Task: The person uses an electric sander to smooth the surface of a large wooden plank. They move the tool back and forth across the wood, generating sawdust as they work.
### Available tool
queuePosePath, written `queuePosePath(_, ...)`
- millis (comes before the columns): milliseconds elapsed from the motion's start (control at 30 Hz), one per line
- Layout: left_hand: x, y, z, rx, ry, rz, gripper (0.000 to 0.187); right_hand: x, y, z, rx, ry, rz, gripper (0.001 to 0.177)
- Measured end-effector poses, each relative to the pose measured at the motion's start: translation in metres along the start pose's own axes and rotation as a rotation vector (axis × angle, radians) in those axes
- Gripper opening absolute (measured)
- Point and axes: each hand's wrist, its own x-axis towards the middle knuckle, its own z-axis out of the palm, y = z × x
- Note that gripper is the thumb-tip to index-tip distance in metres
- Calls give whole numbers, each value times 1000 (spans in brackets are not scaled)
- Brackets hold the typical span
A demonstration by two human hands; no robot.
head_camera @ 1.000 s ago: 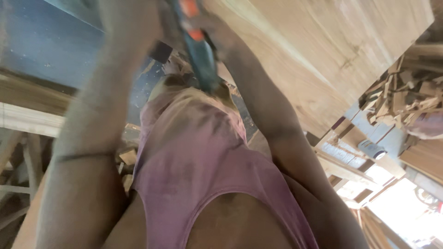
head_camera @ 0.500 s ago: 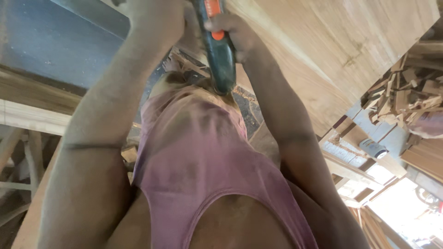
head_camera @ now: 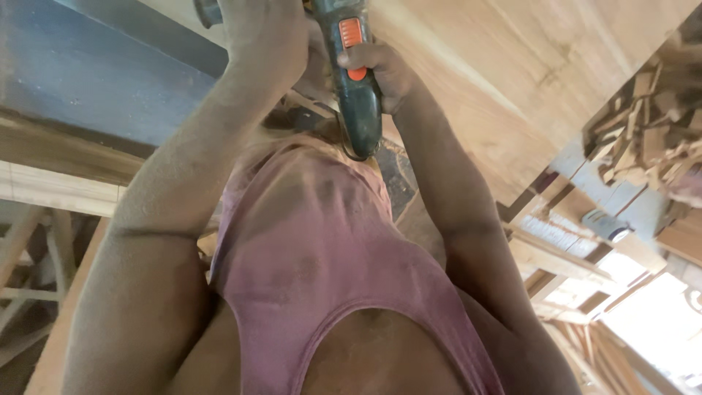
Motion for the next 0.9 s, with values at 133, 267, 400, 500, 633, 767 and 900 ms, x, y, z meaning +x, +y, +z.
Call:
queuePosePath(133,-9,24,6,-98,-34,-21,18,-21,10,-20,-5,8,-41,48)
queuePosePath(267,-14,51,11,-54,-27,19,21,-41,14,-41,13,-12,-42,47)
queuePosePath(400,-15,81,17,-37,-37,27,22,-62,20,-63,77,-62,-29,46)
queuePosePath(500,-16,101,22,15,-56,13,24,-74,25,-77,83,-65,-50,46)
queuePosePath(633,-18,124,29,37,-88,-1,26,-89,27,-93,74,-25,-19,49)
queuePosePath(767,-19,146,37,31,-92,-8,28,-104,30,-107,66,2,-57,52)
queuePosePath(900,-23,168,45,29,-94,18,29,-121,35,-123,55,-24,-76,54)
